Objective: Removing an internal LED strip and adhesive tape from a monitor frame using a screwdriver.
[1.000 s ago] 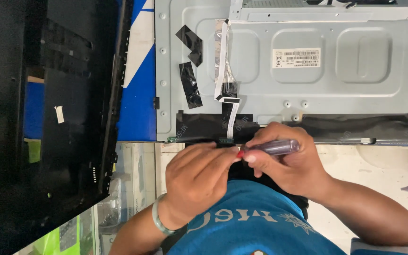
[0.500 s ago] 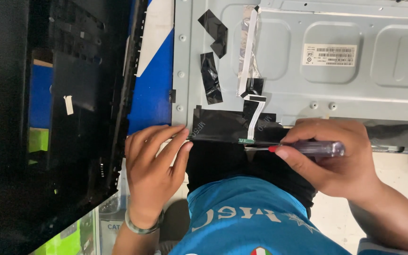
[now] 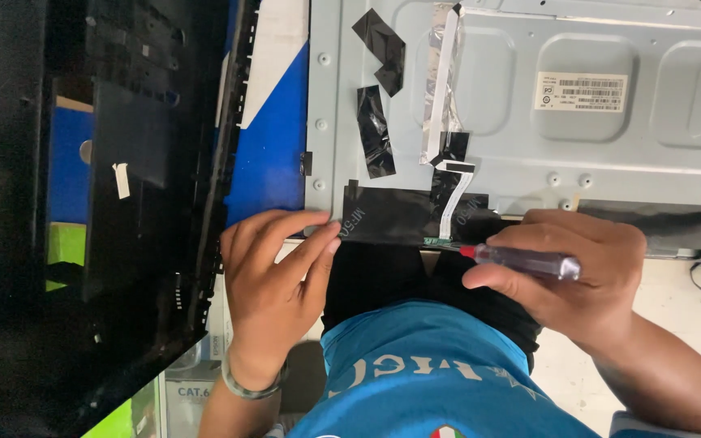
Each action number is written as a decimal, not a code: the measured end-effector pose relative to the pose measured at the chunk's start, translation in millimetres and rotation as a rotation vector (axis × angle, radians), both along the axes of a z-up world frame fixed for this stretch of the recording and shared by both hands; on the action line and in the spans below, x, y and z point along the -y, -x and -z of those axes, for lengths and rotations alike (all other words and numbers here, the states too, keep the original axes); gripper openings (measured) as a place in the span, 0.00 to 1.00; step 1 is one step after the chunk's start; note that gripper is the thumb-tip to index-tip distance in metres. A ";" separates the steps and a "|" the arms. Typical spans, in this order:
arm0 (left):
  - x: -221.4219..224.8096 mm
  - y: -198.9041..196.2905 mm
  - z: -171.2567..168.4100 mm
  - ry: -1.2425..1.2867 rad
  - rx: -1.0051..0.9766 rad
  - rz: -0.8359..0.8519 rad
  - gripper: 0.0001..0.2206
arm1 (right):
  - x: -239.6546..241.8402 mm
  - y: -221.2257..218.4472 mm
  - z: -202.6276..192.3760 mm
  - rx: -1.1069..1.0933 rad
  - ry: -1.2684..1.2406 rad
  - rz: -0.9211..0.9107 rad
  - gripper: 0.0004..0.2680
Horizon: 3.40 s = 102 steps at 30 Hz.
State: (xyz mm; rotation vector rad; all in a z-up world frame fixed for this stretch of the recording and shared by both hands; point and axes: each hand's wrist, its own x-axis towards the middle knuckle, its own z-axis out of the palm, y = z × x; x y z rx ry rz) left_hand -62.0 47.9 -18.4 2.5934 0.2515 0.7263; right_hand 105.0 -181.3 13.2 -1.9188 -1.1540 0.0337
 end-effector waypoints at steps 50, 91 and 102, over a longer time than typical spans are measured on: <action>-8.1 -16.7 -20.5 0.333 -0.336 -0.071 0.06 | -28.6 -26.4 -6.6 -0.106 0.004 -0.051 0.13; -13.9 -11.2 -31.3 0.151 -0.274 0.165 0.04 | -13.7 -26.8 -37.5 -0.263 0.061 -0.201 0.05; -22.1 2.5 -25.4 0.270 -0.279 0.155 0.10 | -17.3 -7.8 -4.6 0.574 0.420 -0.350 0.07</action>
